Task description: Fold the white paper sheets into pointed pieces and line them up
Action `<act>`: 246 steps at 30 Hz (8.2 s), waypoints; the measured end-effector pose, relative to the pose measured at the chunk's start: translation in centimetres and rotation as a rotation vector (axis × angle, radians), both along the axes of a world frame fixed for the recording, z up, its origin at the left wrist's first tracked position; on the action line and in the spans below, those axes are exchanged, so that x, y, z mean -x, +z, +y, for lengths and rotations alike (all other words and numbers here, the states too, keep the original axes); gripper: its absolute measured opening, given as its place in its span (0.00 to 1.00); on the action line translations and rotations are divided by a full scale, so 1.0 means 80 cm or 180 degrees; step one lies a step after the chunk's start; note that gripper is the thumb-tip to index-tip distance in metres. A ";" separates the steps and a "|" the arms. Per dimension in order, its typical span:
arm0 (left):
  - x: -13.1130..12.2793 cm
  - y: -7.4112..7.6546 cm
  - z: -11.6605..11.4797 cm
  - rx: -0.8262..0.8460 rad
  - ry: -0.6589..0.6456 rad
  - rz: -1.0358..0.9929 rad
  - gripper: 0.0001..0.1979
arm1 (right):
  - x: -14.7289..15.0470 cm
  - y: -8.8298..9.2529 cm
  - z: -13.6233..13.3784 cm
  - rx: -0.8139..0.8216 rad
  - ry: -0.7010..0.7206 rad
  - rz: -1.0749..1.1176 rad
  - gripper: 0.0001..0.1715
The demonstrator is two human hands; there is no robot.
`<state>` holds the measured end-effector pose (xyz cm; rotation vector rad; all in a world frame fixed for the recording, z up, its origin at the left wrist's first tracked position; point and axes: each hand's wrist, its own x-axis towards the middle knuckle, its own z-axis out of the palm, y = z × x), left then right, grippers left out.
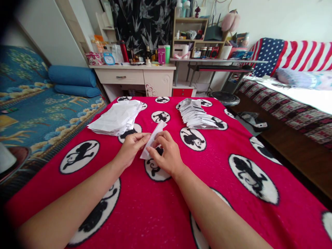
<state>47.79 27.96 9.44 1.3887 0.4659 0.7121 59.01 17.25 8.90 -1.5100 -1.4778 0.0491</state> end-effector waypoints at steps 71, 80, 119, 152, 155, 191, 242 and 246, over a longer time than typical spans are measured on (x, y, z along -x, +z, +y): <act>0.019 -0.017 0.030 -0.4534 -0.0315 0.0607 0.20 | -0.031 -0.007 0.008 0.0464 -0.0811 0.2709 0.04; 0.006 -0.009 0.014 -0.2647 0.0474 0.0484 0.09 | -0.031 -0.004 0.004 0.0491 -0.0186 0.2884 0.27; -0.001 -0.023 0.001 -0.2592 0.0327 0.0733 0.17 | -0.018 -0.007 0.010 0.0395 -0.0341 0.2342 0.17; -0.002 -0.022 0.003 -0.2548 0.0531 0.0441 0.04 | -0.016 -0.010 0.008 0.0724 -0.0317 0.2089 0.20; -0.002 -0.023 0.004 -0.2313 0.0525 0.0434 0.10 | -0.017 -0.013 0.009 0.0760 -0.0253 0.1990 0.16; 0.020 -0.020 0.068 -0.1967 -0.0743 0.1501 0.10 | -0.032 -0.027 0.010 0.1196 -0.0263 0.0560 0.16; 0.029 -0.004 0.064 -0.2338 -0.1191 0.1563 0.08 | -0.010 -0.001 -0.006 0.0992 0.0189 -0.0621 0.28; 0.029 -0.004 0.065 -0.2295 -0.1241 0.1498 0.08 | -0.009 -0.005 -0.003 0.0867 0.0308 -0.0773 0.13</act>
